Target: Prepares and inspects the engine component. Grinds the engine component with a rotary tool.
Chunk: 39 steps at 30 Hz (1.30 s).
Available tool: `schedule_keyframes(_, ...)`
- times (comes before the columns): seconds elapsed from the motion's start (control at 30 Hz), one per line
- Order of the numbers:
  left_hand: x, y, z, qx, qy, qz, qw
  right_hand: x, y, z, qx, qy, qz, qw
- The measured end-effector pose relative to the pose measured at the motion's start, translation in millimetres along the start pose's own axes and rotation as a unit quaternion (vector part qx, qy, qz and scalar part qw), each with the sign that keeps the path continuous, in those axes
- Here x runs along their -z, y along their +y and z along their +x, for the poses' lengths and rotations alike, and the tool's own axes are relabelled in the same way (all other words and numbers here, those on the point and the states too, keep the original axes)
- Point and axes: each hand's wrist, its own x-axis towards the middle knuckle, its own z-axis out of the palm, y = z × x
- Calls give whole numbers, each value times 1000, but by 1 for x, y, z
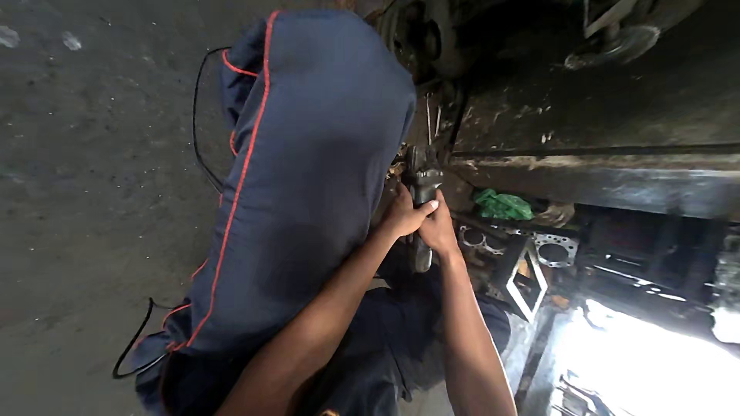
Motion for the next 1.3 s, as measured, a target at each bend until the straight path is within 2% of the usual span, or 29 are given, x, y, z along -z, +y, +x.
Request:
schedule_keyframes(0.43, 2, -17, 13, 9, 6, -17, 1000, -15, 8, 8, -10, -6, -35, 999)
schedule_keyframes(1.3, 3, -21, 17, 35, 39, 20, 998, -23, 0, 13, -67, -17, -71, 995)
